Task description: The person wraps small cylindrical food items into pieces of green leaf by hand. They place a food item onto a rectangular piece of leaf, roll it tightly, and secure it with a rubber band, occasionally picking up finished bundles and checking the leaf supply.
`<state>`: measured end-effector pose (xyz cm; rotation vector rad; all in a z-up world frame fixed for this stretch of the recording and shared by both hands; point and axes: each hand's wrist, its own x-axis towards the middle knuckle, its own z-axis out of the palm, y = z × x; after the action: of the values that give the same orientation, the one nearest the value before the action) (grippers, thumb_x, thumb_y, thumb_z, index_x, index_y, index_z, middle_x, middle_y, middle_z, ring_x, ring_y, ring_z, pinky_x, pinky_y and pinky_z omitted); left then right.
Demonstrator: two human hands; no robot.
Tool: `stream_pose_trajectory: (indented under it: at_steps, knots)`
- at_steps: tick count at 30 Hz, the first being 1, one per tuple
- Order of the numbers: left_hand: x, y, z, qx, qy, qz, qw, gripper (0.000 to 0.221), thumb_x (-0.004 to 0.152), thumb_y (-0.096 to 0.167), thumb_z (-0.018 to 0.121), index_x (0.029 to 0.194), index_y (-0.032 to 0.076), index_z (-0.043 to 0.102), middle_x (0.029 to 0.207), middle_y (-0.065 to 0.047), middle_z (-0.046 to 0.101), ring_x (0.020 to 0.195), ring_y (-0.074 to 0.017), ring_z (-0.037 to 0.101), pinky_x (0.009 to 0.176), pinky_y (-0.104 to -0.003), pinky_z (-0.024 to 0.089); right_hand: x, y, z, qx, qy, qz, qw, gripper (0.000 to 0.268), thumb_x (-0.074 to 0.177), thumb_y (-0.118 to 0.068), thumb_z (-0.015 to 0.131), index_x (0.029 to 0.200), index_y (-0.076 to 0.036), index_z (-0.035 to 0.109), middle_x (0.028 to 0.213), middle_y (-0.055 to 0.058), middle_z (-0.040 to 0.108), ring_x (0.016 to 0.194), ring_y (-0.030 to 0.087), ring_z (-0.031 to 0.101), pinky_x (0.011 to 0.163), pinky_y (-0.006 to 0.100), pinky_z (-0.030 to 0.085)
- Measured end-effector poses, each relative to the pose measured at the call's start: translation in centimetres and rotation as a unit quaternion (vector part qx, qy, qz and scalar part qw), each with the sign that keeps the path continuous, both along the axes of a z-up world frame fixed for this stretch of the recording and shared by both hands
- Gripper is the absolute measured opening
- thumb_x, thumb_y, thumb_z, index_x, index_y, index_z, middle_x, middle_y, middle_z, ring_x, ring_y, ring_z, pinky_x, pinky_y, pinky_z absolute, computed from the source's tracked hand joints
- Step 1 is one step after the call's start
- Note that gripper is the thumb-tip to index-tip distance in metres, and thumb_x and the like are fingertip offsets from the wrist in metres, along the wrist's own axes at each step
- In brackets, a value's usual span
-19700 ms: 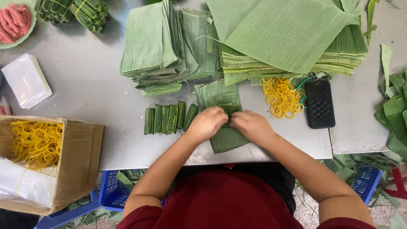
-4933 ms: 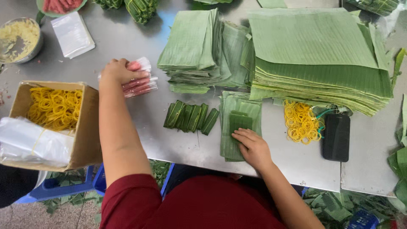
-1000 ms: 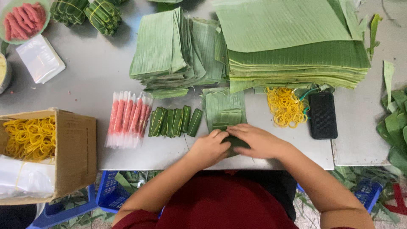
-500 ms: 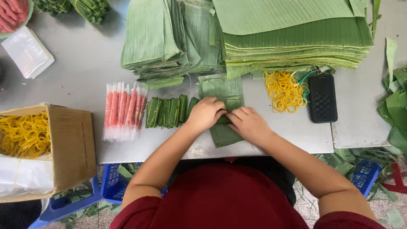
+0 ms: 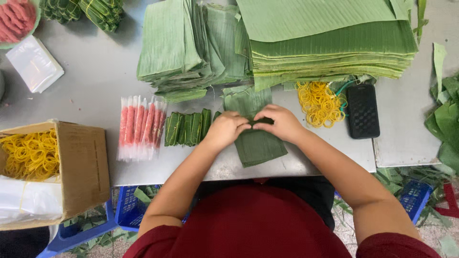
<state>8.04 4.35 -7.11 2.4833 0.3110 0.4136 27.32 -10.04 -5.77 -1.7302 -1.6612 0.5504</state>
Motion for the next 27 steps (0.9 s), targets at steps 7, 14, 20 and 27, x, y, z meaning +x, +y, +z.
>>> stream_pose_trajectory:
  at_steps: [7, 14, 20, 27]
  knots:
    - [-0.9, -0.7, 1.0, 0.064, -0.053, -0.043, 0.996, 0.033, 0.080, 0.030, 0.073, 0.103, 0.006, 0.068, 0.100, -0.014, 0.067, 0.096, -0.0355, 0.064, 0.082, -0.043, 0.054, -1.4, -0.1, 0.5, 0.075, -0.232, 0.034, 0.969, 0.034, 0.081, -0.030, 0.078, 0.109, -0.012, 0.071, 0.103, 0.006, 0.069, 0.100, 0.029, 0.065, 0.085, 0.042, 0.053]
    - [0.3, 1.1, -0.4, 0.061, 0.034, 0.041, 0.997, 0.028, 0.094, 0.026, 0.073, 0.118, 0.012, 0.067, 0.111, -0.009, 0.068, 0.106, -0.0332, 0.065, 0.088, -0.044, 0.055, -0.8, 1.2, -0.2, 0.103, -0.320, 0.026, 0.942, 0.031, 0.094, -0.033, 0.070, 0.118, -0.012, 0.069, 0.113, 0.003, 0.069, 0.107, 0.024, 0.064, 0.091, 0.040, 0.045]
    - [1.1, 1.0, 1.7, 0.070, 0.016, 0.042, 0.997, 0.038, 0.082, 0.025, 0.075, 0.114, 0.007, 0.064, 0.108, -0.013, 0.066, 0.105, -0.0354, 0.064, 0.084, -0.046, 0.055, -1.8, 1.7, -1.0, 0.086, -0.333, -0.037, 0.938, 0.041, 0.092, -0.033, 0.067, 0.125, -0.010, 0.067, 0.121, 0.007, 0.067, 0.114, 0.025, 0.061, 0.092, 0.040, 0.044]
    - [1.2, 1.4, -0.2, 0.071, 0.122, 0.036, 0.989, 0.028, 0.096, 0.024, 0.070, 0.120, 0.010, 0.064, 0.118, -0.009, 0.067, 0.112, -0.0331, 0.065, 0.091, -0.045, 0.055, -1.3, 0.8, -1.9, 0.089, -0.378, 0.004, 0.922, 0.040, 0.091, -0.021, 0.062, 0.131, -0.015, 0.066, 0.127, 0.006, 0.067, 0.120, 0.023, 0.060, 0.099, 0.040, 0.043]
